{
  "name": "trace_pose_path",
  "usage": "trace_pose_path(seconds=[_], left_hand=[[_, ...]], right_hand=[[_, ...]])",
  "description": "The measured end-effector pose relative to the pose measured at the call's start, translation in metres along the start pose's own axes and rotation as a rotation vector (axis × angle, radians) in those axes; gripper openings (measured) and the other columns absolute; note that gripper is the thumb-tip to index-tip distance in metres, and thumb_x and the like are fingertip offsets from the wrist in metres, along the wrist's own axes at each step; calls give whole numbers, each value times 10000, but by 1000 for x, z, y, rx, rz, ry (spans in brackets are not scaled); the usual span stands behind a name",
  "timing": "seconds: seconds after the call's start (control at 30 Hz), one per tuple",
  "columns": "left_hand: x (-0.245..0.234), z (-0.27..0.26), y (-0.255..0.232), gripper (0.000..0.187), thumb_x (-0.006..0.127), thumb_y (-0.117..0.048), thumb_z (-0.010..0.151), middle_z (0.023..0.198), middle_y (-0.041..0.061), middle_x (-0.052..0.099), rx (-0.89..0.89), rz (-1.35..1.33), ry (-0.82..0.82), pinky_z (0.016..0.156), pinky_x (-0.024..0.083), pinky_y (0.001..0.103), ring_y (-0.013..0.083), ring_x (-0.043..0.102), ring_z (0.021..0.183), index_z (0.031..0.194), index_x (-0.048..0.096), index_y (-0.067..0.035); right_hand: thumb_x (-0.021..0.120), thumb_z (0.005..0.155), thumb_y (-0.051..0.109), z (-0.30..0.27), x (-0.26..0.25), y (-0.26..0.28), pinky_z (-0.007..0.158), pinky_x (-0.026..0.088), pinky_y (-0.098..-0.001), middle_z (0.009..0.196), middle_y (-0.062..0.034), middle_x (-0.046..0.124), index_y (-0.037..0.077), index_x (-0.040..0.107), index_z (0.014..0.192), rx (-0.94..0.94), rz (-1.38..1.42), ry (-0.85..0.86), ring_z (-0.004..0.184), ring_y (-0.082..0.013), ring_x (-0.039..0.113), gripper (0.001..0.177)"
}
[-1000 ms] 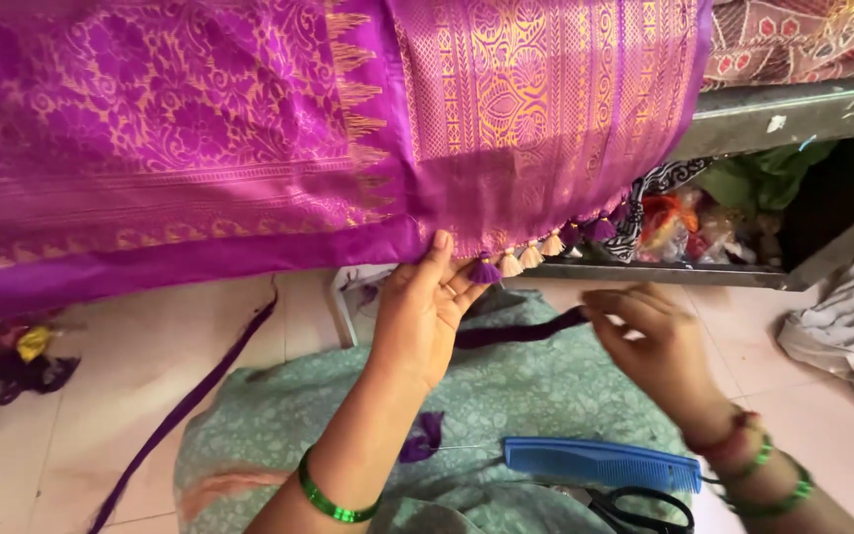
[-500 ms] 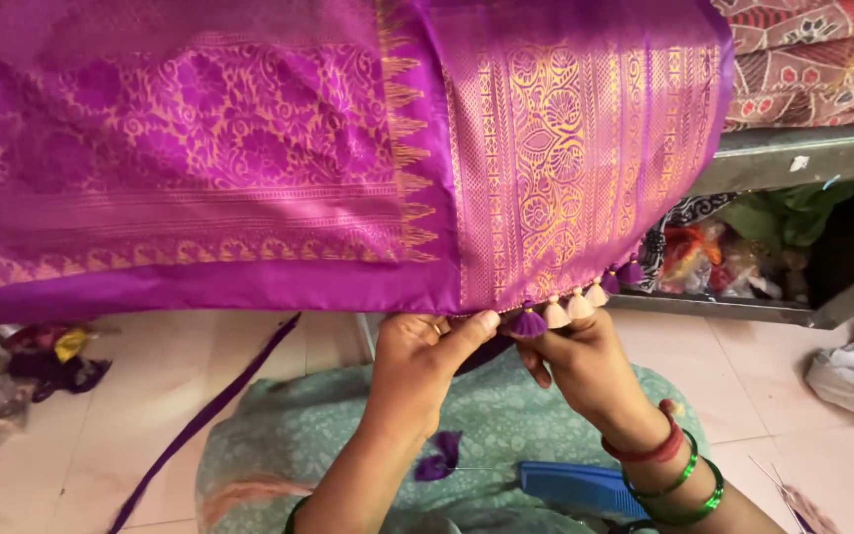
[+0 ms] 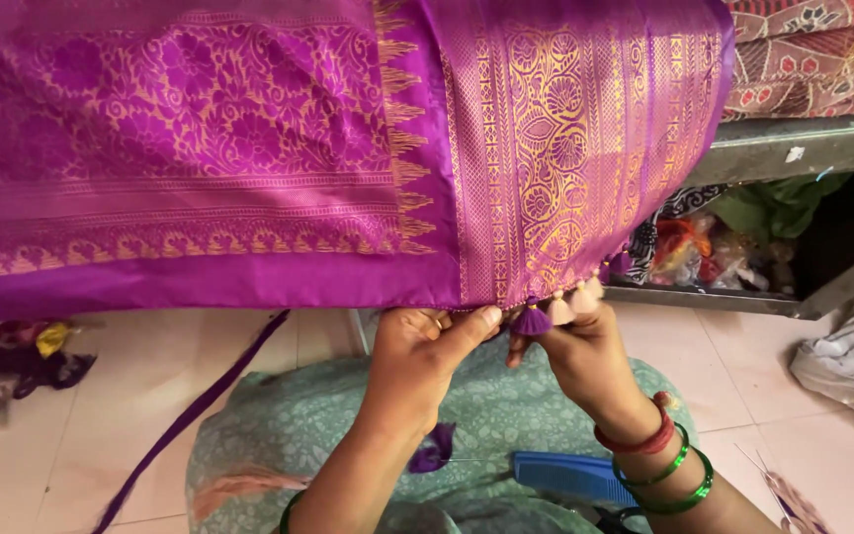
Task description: Attaching or refining tassels on the border of a saree.
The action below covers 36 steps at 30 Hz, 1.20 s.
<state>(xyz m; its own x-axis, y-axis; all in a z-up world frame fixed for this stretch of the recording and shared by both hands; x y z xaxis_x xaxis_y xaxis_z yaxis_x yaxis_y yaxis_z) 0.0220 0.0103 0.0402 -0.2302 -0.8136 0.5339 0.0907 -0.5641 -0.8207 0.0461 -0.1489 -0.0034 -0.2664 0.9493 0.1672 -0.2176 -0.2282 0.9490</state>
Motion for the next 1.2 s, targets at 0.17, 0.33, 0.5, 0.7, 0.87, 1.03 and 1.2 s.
trace_pose_path(seconds=[0.17, 0.33, 0.5, 0.7, 0.87, 1.03, 1.2], left_hand=[[10, 0, 0, 111, 661, -2, 935, 945, 98, 743, -1, -33, 55, 661, 550, 352, 163, 676, 779, 1025, 709, 41], [-1, 2, 46, 307, 612, -252, 1077, 756, 69, 648, -82, -88, 83, 565, 487, 314, 157, 613, 650, 921, 690, 0], [-26, 7, 55, 246, 682, -209, 1050, 781, -20, 599, -8, 0, -142, 605, 402, 267, 71, 498, 694, 929, 727, 1], [-25, 12, 52, 183, 691, -161, 986, 948, -12, 733, 32, 65, -163, 831, 500, 246, 63, 636, 895, 1034, 768, -3], [-15, 23, 41, 198, 674, -166, 988, 1046, 40, 777, 32, 20, -48, 924, 521, 257, 96, 689, 990, 1044, 780, -8], [-38, 24, 61, 133, 700, -128, 995, 1024, 53, 731, -56, -227, -204, 824, 450, 270, 99, 641, 967, 1021, 760, -12], [-32, 27, 65, 189, 694, -159, 1031, 970, 74, 744, -50, -242, -161, 810, 497, 294, 136, 670, 898, 963, 746, 9]], right_hand=[[546, 972, -98, 4, 26, 30, 672, 616, -372, 876, -118, 699, -28, 629, 1050, -93, 38, 54, 741, -236, 715, 134], [600, 931, -104, 1, 43, 27, 568, 589, -377, 839, -111, 682, -30, 630, 1046, 64, 284, -33, 670, -218, 686, 139], [682, 895, -7, -20, 30, 69, 626, 610, -330, 886, -119, 694, -52, 660, 981, -45, -227, -261, 734, -204, 736, 99], [788, 855, -24, -25, 73, 188, 876, 538, -348, 1014, -97, 709, -4, 699, 981, -713, -1043, -327, 998, -263, 682, 156], [820, 768, -64, -5, 78, 161, 1003, 525, -413, 994, -125, 719, -14, 741, 906, -603, -917, -113, 1207, -335, 656, 166], [775, 892, -53, -8, 88, 149, 891, 595, -302, 1109, -117, 716, -6, 727, 1048, -621, -757, -94, 1042, -233, 730, 170], [639, 1027, -69, 1, 58, 115, 819, 607, -317, 1115, -149, 749, -12, 573, 1083, -602, -726, -132, 953, -252, 731, 103]])
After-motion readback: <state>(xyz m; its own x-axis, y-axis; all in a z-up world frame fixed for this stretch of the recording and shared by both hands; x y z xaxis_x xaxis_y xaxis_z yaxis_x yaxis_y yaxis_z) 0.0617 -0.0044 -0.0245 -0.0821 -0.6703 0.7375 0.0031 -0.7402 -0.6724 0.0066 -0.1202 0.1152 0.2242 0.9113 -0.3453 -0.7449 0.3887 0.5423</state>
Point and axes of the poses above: each hand's wrist, its own z-axis towards the middle knuckle, its own x-axis out of the palm, y = z × x, the point moved 10 cm from there along z, towards the middle knuckle
